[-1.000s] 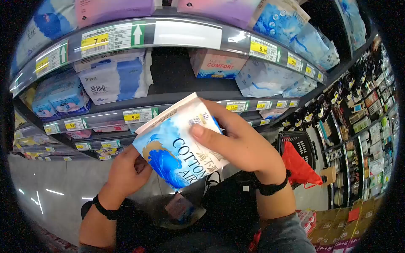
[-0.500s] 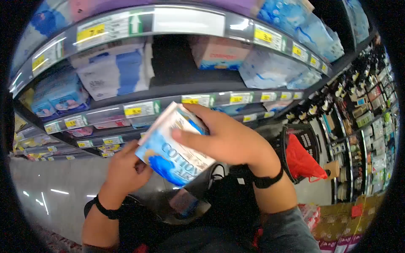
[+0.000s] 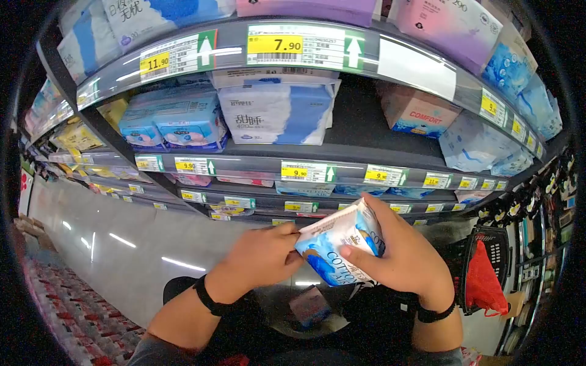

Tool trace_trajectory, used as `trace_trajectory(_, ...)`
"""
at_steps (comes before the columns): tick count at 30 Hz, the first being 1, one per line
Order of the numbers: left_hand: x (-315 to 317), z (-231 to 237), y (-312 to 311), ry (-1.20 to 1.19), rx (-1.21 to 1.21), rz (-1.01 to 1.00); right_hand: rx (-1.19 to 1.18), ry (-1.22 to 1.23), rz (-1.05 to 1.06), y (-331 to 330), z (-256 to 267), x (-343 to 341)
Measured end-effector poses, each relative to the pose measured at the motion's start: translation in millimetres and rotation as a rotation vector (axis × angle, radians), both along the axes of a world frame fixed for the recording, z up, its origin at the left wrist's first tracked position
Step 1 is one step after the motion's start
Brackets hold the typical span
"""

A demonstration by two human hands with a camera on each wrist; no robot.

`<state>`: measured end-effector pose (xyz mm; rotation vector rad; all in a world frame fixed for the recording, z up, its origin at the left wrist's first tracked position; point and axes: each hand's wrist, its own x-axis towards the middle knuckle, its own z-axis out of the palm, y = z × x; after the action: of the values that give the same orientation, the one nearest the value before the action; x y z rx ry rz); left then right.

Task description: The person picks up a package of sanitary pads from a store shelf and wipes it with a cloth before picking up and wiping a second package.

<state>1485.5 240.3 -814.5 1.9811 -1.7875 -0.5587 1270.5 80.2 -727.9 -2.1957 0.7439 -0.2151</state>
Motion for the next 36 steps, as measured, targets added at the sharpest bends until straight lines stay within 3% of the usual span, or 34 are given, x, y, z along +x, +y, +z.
trace_trajectory(5,0.7,-6.5,2.5,-0.039,0.136,-0.045,-0.080,0.035,0.029,1.8,-21.9,-5.0)
trace_trajectory(12,1.6,-14.2,8.1,-0.006,0.070,-0.054,0.025,0.068,0.061,5.6,-27.6,-0.6)
trace_trajectory(18,-3.5,-32.1,1.9,0.031,0.093,-0.091,-0.198,0.151,0.237,5.9,-36.4,2.5)
trace_trajectory(23,-1.9,-4.8,6.7,-0.008,0.170,-0.101,-0.182,0.188,0.251,3.8,-45.2,5.8)
trace_trajectory(30,-6.2,-3.3,3.2,-0.034,0.190,-0.051,-0.429,-0.166,0.141,-9.6,-27.9,23.9)
trace_trajectory(36,-13.2,-0.2,-2.1,-0.028,0.193,-0.042,-0.556,-0.215,0.093,-22.7,-16.6,32.8)
